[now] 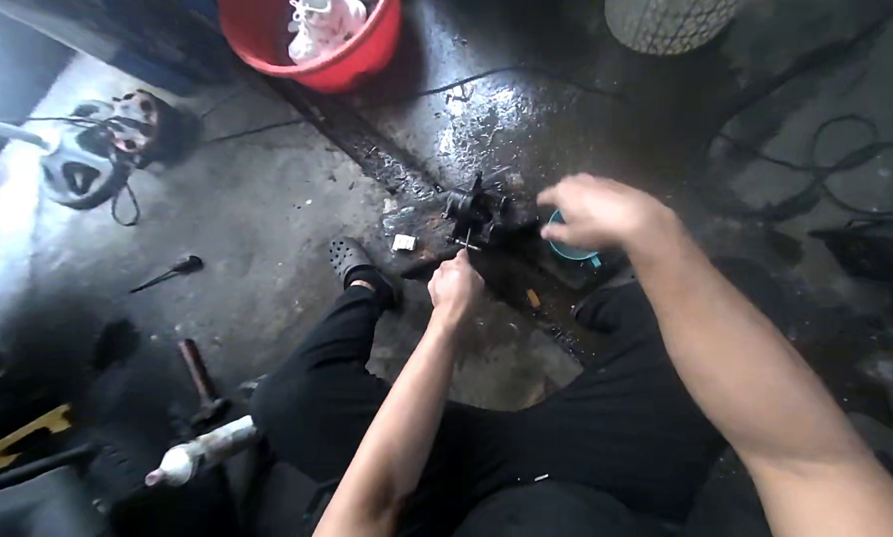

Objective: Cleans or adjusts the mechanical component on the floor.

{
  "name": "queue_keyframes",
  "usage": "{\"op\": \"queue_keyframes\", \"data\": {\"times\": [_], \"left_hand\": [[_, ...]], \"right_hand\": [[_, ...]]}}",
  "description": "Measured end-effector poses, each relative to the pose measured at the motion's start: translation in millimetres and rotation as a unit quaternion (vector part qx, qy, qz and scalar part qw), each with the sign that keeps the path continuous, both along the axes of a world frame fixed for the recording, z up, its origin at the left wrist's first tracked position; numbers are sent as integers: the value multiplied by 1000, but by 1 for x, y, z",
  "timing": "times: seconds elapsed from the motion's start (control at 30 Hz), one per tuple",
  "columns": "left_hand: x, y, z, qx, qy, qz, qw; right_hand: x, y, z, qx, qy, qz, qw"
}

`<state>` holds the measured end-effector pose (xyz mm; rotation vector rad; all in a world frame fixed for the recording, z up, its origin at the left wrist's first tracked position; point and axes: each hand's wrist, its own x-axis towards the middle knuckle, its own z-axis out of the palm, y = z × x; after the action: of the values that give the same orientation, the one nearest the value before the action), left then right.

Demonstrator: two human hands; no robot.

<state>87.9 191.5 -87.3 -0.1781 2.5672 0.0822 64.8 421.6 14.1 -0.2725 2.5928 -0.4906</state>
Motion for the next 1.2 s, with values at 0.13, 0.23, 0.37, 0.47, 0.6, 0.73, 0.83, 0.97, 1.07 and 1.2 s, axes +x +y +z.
{"op": "queue_keyframes", "data": {"times": [0.13, 0.23, 0.37, 0.47, 0.6, 0.73, 0.83, 0.97, 1.07, 1.2], "left_hand": [[-2, -3, 0, 6, 9, 2, 1000], [-4, -5, 12, 1, 9, 13, 1000], [-12, -7, 9, 14, 22, 18, 1000], [-23, -5, -3, 16, 5, 31, 999], [-31, 3, 0, -22, -27, 14, 999], [-37, 2, 1, -27, -28, -9, 999], [-33, -7, -12, -13, -12, -12, 1000], [-12, -33, -43, 78, 53, 10, 995], [-2, -45, -65, 118, 79, 15, 990], [-5, -52, -94, 106, 102, -6, 989]], "right_hand": [[0, -16, 0, 10, -38, 52, 998], [-4, -25, 4, 10, -15, 77, 997], [-3, -29, 0, 18, -27, 110, 993], [-3, -29, 1, 12, -37, 116, 993], [-4, -16, 1, 15, -39, 95, 995], [0, -7, 5, 32, -37, 73, 996], [3, -5, 5, 29, -36, 71, 996], [5, -10, 5, 29, -37, 81, 996], [5, -16, 5, 34, -40, 88, 995], [6, -23, 6, 25, -33, 93, 995]]}}
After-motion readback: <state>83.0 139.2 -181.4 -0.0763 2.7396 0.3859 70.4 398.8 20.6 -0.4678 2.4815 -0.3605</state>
